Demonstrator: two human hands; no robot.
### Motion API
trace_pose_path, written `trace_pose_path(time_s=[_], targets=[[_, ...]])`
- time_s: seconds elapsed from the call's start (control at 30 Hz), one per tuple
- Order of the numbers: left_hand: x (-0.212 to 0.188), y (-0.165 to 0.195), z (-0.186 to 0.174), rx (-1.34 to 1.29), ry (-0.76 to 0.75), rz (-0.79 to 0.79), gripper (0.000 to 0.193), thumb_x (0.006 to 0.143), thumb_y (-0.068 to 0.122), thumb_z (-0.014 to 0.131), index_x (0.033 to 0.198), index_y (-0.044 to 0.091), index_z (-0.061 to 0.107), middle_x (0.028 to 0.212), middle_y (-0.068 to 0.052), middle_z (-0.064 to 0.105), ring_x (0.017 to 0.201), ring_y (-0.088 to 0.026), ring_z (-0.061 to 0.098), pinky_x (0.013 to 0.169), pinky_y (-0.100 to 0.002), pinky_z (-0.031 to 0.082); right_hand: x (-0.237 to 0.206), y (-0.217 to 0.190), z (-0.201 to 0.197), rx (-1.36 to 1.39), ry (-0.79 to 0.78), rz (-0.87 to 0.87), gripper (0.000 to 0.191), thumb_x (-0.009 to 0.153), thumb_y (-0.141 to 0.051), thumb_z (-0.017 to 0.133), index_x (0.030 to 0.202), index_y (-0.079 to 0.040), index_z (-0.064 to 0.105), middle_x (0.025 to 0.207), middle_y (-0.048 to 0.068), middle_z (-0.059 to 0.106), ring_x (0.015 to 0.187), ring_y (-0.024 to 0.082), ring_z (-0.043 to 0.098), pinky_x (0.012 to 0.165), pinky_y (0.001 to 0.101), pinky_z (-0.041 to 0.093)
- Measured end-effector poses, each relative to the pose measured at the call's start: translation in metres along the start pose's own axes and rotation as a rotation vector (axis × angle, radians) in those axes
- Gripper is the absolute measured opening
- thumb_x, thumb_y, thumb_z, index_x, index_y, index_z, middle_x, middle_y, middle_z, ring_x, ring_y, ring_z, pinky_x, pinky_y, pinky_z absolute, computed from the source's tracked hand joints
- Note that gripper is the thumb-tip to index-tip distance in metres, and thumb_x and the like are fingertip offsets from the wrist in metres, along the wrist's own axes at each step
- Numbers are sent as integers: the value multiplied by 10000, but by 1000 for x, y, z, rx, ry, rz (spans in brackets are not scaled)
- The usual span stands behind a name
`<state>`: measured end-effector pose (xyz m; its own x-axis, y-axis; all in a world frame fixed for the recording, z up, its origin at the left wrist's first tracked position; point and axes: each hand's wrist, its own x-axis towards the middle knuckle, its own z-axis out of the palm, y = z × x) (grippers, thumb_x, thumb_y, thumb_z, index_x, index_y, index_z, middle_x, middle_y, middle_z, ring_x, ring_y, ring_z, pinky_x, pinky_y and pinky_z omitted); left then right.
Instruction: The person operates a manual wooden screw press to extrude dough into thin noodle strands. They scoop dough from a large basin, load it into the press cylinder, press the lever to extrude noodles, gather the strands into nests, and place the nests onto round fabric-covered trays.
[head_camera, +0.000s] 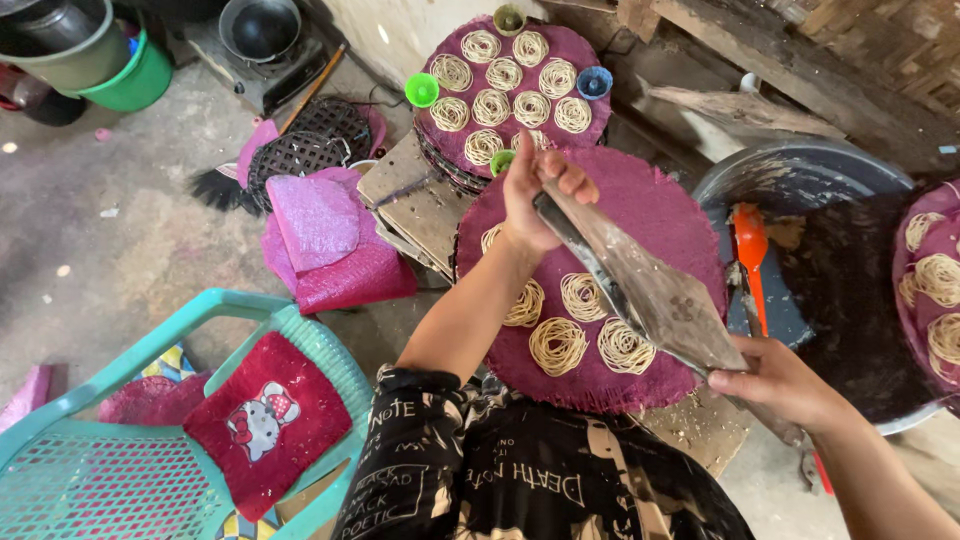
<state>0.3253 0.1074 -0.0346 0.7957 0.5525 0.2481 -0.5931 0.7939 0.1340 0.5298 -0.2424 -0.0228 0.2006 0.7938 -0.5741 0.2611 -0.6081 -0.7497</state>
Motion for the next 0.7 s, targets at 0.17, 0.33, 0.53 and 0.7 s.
trace_pose_path(time_s=[0.17, 0.33, 0.53, 0.7], targets=[[22, 1, 6, -70, -116, -86, 671, 1052, 687, 408, 834, 115, 682, 761, -75, 600, 790, -295, 581, 802, -412, 464, 5, -3, -6, 78, -4, -40, 683, 771, -371, 781, 1321, 24, 690, 940, 147, 785, 872, 204, 693, 802, 362, 537], [47, 20, 48, 48, -73, -50, 734, 969, 731, 346, 1060, 119, 740, 792, -98, 603, 927, -319, 631, 930, -436, 472, 7, -18, -27, 196, -33, -168, 759, 774, -471, 735, 1326, 42, 642, 1180, 130, 765, 1098, 212, 670, 945, 357, 491], [57, 60, 47, 48, -270, 5, 732, 1044, 720, 349, 1244, 113, 705, 760, -31, 540, 816, -242, 572, 925, -443, 471, 64, -42, -37, 296, -111, -126, 738, 829, -527, 680, 1303, 36, 650, 1150, 137, 758, 1048, 235, 674, 921, 378, 508], [55, 85, -3, 101, -58, 138, 697, 1048, 701, 367, 1227, 122, 712, 694, -23, 521, 724, -241, 556, 805, -426, 477, 120, -67, -25, 194, -174, 11, 650, 870, -533, 618, 1204, 19, 700, 1007, 147, 801, 901, 243, 726, 798, 387, 575]])
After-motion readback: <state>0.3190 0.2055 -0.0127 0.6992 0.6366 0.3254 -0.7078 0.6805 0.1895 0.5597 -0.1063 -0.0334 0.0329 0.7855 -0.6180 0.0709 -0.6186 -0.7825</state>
